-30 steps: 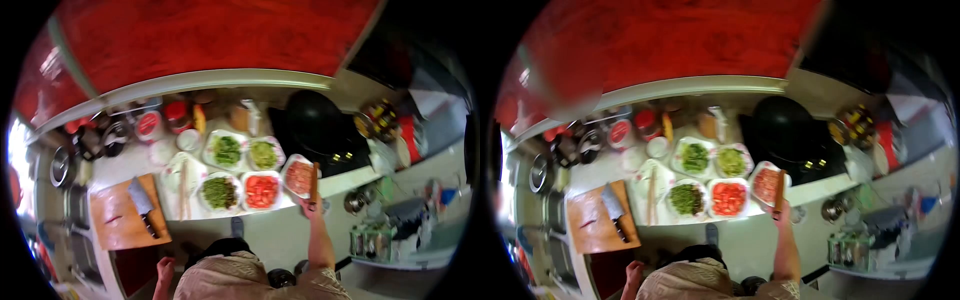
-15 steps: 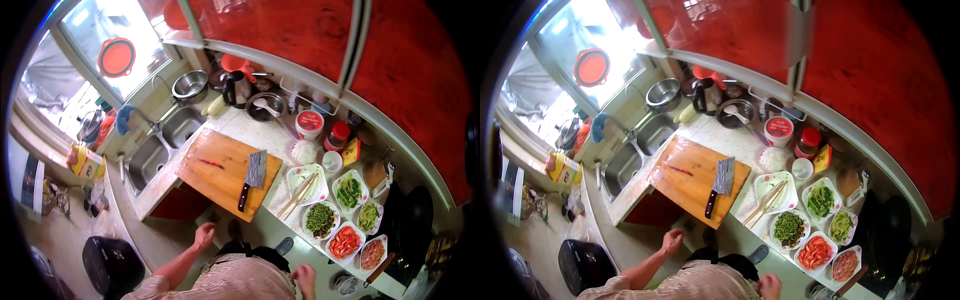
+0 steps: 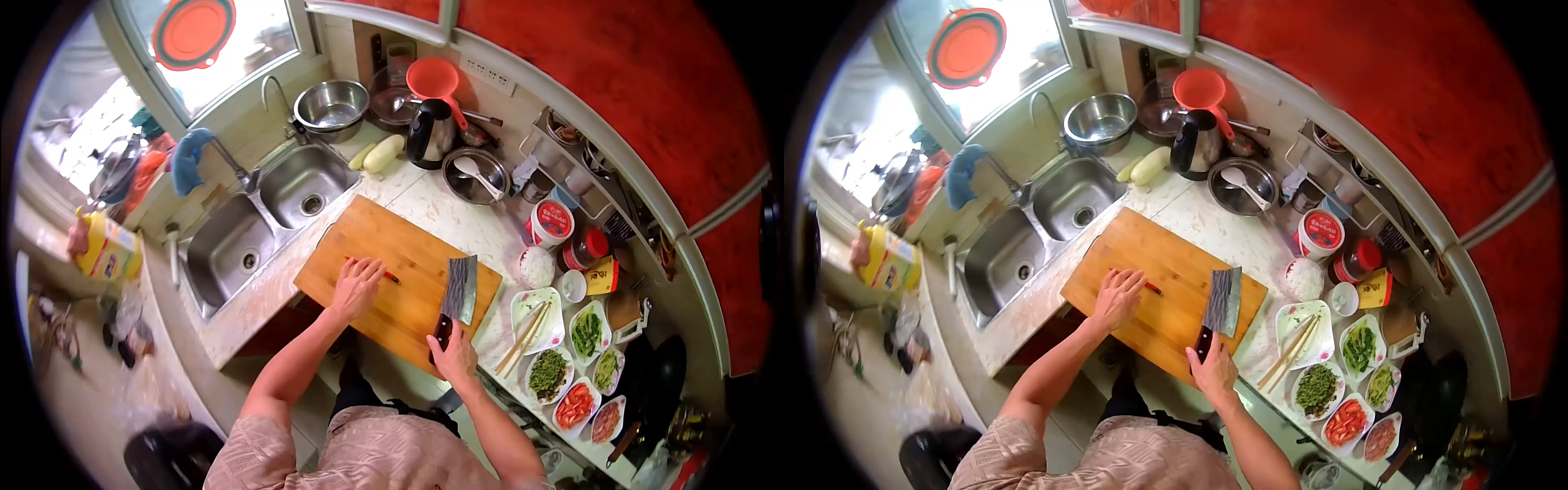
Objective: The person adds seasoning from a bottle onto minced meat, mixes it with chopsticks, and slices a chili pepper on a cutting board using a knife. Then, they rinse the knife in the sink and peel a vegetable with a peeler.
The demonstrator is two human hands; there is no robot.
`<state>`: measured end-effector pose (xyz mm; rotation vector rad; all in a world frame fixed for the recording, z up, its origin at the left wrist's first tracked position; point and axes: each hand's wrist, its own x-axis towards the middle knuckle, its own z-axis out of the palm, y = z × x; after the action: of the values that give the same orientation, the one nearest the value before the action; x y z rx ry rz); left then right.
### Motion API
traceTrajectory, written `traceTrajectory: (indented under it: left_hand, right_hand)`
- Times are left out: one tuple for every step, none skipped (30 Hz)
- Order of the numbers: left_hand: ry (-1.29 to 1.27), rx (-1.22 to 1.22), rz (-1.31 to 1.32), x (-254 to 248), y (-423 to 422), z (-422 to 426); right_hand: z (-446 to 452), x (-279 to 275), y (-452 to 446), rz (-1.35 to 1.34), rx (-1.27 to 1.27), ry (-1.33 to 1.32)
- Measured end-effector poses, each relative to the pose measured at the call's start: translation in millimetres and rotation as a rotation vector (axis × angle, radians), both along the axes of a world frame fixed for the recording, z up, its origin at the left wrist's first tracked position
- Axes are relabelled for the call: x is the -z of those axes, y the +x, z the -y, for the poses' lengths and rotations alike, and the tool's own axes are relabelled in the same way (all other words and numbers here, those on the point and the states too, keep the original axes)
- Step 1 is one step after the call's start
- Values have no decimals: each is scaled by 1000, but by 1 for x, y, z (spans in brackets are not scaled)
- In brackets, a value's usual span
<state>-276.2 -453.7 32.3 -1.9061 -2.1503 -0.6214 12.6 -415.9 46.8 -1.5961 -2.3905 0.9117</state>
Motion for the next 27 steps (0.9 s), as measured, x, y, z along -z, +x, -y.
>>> traceTrajectory:
  left_hand:
    - [-20,50,-8,5,-13,-6]
    - [-99,20,114,29,-33,-9]
    - [-174,2,179,28,-42,-12]
    - [-248,-23,243,19,-49,-12]
    - [-327,-39,298,13,-57,-15]
    - [-298,-66,438,13,-57,-18]
    - [-271,-95,579,14,-43,-19]
    - [-242,-127,716,17,-28,-21]
    - [-102,-62,790,38,-5,-25]
    - [-105,-32,833,33,18,-30]
    - [-69,-17,833,26,43,-35]
    - [-71,28,764,32,65,-41]
    - [-114,52,758,32,82,-44]
    - [-57,52,707,47,99,-50]
    - [-98,61,543,47,106,-52]
    - [-152,56,562,42,109,-54]
    - [-211,47,579,38,111,-53]
    - [-213,83,585,34,107,-54]
    - [-219,127,584,29,102,-53]
    - [-228,172,583,27,98,-51]
    - [-233,199,485,31,91,-52]
    - [-236,227,389,39,83,-57]
    - [-242,253,297,46,77,-61]
    - [-330,241,319,51,70,-64]
    - [-329,207,292,49,56,-65]
    - [-330,177,268,49,36,-64]
    - [-330,152,243,48,14,-62]
  right_hand:
    - [3,6,-14,48,33,4]
    - [5,11,-26,98,63,12]
    - [4,14,-34,152,80,23]
    - [2,15,-40,139,108,3]
    - [-2,14,-47,138,177,-5]
    - [-5,12,-50,133,258,-19]
    - [-5,11,-46,128,338,-31]
    - [-7,18,-40,70,417,-1]
    - [-10,11,-37,53,462,-2]
    - [-13,1,-34,33,500,-6]
    - [-14,-8,-34,9,532,-9]
    - [-15,-17,-37,8,560,23]
    - [-17,-19,-38,4,563,26]
    - [-21,-19,-37,-5,561,33]
    - [-24,-17,-32,-16,555,41]
    - [-28,-3,-24,-82,500,71]
    - [-30,9,-14,-75,466,81]
    - [-32,16,-12,-78,441,89]
    - [-32,23,-10,-86,425,96]
    - [-33,28,-6,-46,430,37]
    - [-30,32,-8,-66,425,37]
    - [-29,35,-9,-84,420,40]
    - [-28,38,-9,-98,414,42]
    - [-27,42,-8,-101,393,24]
    - [-27,40,-13,-98,398,-2]
    - [-26,35,-16,-91,408,-29]
    - [-25,33,-19,-84,420,-56]
